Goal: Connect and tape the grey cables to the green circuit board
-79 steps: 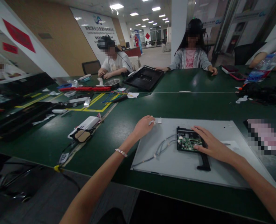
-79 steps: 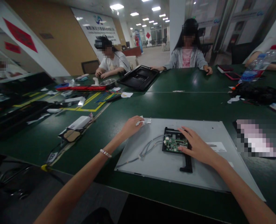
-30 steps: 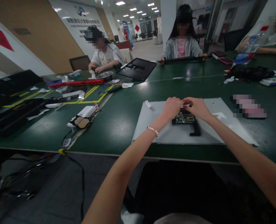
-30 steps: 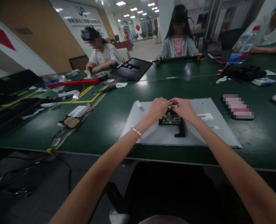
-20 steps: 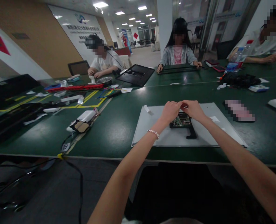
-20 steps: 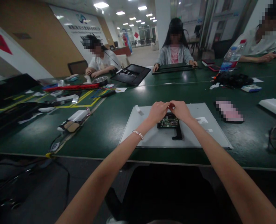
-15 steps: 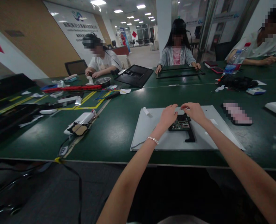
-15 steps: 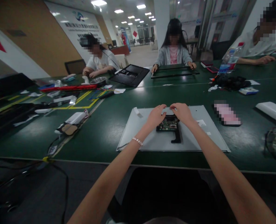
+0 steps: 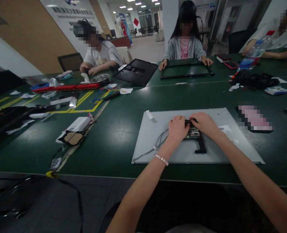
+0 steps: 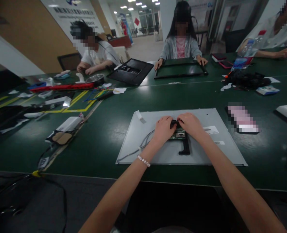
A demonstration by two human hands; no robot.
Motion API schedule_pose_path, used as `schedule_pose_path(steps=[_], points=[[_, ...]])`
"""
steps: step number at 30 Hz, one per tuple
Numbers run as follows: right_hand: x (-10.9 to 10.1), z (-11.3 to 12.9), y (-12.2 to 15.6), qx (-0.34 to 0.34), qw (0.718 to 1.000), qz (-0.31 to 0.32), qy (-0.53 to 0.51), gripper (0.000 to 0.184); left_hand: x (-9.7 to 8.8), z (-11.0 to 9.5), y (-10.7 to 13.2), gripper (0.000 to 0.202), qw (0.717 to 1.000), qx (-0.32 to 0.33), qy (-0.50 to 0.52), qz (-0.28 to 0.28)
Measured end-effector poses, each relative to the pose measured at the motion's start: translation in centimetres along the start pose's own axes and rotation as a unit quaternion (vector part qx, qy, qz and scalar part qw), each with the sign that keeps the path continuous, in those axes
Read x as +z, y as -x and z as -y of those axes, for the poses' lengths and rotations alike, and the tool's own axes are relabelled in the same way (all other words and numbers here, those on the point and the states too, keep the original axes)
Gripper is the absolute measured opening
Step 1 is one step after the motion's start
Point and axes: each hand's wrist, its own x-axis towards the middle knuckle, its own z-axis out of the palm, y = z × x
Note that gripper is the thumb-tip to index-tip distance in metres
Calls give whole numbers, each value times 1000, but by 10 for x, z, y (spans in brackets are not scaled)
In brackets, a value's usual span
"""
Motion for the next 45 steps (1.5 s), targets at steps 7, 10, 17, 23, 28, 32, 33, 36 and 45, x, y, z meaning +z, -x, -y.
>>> schedule_pose_path(steps=[7,10,17,23,28,32,33,36,45], points=[[-3,6,-2,-22,1000,4,9,25,-4,-1,-2,16,1000,-17,-5,6],[-2,7,-2,-21,1000,8,12,23,-5,-1,-4,17,1000,-20,-4,13],[-2,9,-2,-12,1000,13,0,23,-2,-2,-4,17,1000,-23,2,16],[2,6,3,16,999,-15,-49,24,-13,3,-4,31,998,-34,49,-28],[3,6,7,33,994,-51,-87,30,-52,63,-1,30,995,-72,32,-67],[0,7,7,44,990,-83,-107,33,-66,117,13,40,994,-106,-21,-4],[-1,8,7,45,989,-90,-112,33,-65,125,16,40,993,-112,-23,8],[-7,14,4,38,986,-102,-128,32,-60,134,18,34,993,-117,-19,20],[-14,68,-12,-1,980,-87,-180,33,-66,119,11,28,991,-116,-72,8]])
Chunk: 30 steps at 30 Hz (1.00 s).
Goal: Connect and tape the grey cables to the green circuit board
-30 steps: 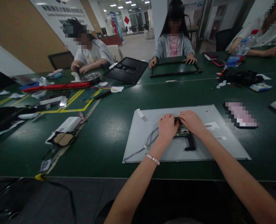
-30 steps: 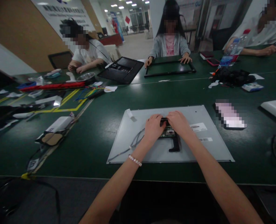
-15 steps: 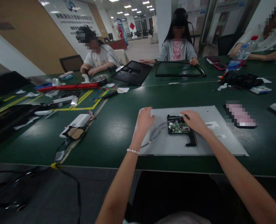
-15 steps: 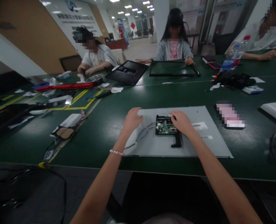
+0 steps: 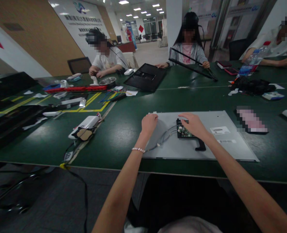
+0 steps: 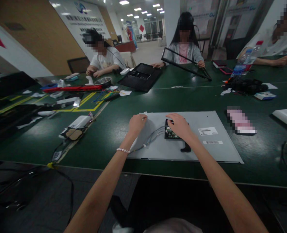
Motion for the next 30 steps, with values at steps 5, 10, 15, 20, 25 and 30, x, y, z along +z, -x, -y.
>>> schedule_pose_path(steps=[5,10,15,20,25,30], points=[[30,41,-7,-17,995,51,-85,55,-11,-24,47,30,999,31,22,-32],[54,69,-3,-8,982,86,-169,65,-12,-37,82,25,995,28,81,-48],[56,70,8,28,982,66,-175,50,-11,-24,96,28,970,50,228,-73],[43,57,18,68,980,22,-185,17,-7,-16,115,40,963,33,254,-86],[35,53,31,70,981,15,-179,15,2,-18,124,37,975,52,214,-28],[37,63,36,37,991,14,-127,19,8,-20,123,28,982,23,184,-48]])
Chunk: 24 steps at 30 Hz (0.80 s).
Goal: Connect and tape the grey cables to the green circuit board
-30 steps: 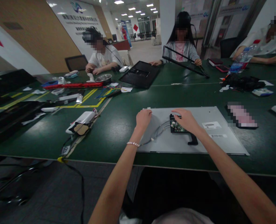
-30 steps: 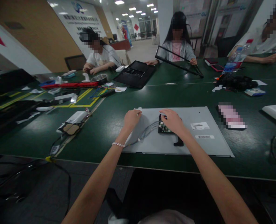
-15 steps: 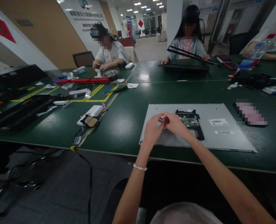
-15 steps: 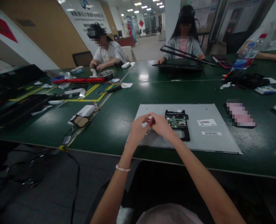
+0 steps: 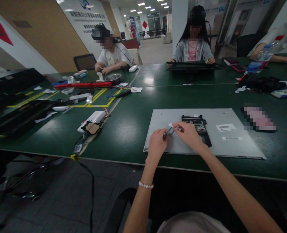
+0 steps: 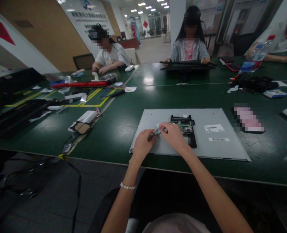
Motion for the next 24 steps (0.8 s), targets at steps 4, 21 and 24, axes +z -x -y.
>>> schedule_pose_path(steps=[4,21,24], points=[[7,0,1,-34,998,8,58,22,1,-1,2,29,999,-2,-28,-14],[13,-1,15,-138,972,60,180,23,5,-1,9,40,992,93,40,-78],[12,-2,17,-144,970,58,186,25,7,-3,8,41,992,106,38,-62]])
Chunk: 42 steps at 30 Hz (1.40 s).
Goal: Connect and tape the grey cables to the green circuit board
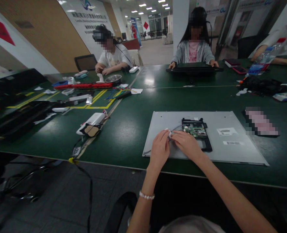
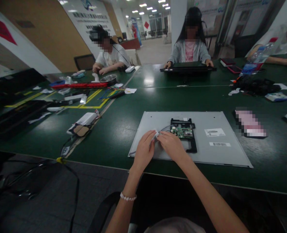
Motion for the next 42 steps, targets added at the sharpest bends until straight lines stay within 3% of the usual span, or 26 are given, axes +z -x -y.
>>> schedule_pose_path(steps=[6,9,16,24,28,32,36,42], points=[[2,-3,1,-2,1000,7,23,26,4,-4,1,44,992,-26,-66,100],[2,0,3,-1,999,11,30,27,5,-5,2,44,990,-33,-74,116],[-2,16,22,13,996,45,75,31,10,-4,-1,37,993,-43,-66,91],[-8,28,47,43,994,84,52,56,13,-16,-7,32,990,-102,-76,59],[-13,34,51,51,994,84,41,56,14,-15,-9,36,990,-107,-72,51],[-30,35,58,59,995,82,2,49,13,-14,-11,37,991,-113,-62,42],[-64,-3,86,160,986,34,-32,48,12,-16,-15,38,990,-123,-51,37],[-118,-110,150,377,921,-97,30,54,11,-25,-23,36,991,-130,-18,-5]])
